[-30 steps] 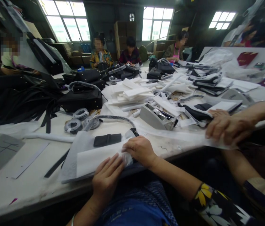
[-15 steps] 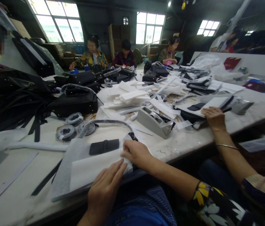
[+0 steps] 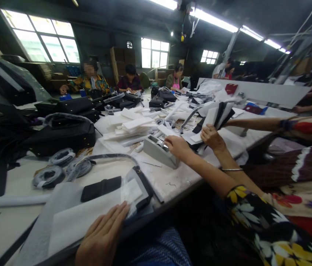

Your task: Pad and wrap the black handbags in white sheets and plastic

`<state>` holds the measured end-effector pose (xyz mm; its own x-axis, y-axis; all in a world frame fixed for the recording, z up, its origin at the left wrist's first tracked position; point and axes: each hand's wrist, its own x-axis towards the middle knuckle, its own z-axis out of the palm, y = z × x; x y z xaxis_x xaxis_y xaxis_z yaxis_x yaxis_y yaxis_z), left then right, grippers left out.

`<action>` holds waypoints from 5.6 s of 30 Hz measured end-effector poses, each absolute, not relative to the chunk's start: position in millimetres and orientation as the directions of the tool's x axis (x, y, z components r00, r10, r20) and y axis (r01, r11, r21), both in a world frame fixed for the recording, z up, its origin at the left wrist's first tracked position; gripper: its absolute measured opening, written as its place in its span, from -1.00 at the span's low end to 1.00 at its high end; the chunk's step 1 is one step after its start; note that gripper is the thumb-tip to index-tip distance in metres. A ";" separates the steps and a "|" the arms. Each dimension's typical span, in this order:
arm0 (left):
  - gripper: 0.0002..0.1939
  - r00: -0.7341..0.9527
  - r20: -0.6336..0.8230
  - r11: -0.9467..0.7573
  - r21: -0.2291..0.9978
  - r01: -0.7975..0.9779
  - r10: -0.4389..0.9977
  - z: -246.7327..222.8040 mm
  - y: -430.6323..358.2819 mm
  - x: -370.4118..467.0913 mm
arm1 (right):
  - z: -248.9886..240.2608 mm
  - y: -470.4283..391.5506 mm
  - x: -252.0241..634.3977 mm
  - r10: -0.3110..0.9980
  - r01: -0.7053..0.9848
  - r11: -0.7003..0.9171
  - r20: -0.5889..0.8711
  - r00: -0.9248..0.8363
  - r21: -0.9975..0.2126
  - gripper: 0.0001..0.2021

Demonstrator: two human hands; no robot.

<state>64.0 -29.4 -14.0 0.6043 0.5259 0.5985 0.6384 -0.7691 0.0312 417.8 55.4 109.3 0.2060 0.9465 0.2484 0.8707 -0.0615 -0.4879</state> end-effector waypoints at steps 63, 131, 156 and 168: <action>-0.59 0.483 0.633 -0.737 0.217 0.640 0.606 -0.1 -37.5 76.8 | 105.5 83.8 244.2 0.450 0.529 0.849 -0.501 -0.739 -0.018 -0.93; -0.61 0.727 0.536 -0.854 -0.022 0.519 0.428 17.6 -36.3 37.4 | -1.1 -40.9 287.8 0.622 0.729 0.685 0.527 -0.579 -0.009 -0.47; -0.49 0.509 0.576 -0.681 0.118 0.722 0.639 -5.3 -7.3 -39.0 | 7.3 -52.4 196.4 0.916 -0.738 -0.222 -0.395 0.065 -0.637 -0.77; -0.11 0.320 0.690 -0.534 0.113 0.838 0.649 -33.9 -8.4 -54.2 | 32.0 -26.5 149.5 0.941 -0.415 -0.270 -0.146 -0.306 -0.869 -0.35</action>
<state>-54.2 -8.4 -33.9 0.3202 0.6493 0.6898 0.8380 -0.5338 0.1134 149.5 -26.5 32.0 -0.3057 0.9409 -0.1459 -0.4150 -0.2696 -0.8690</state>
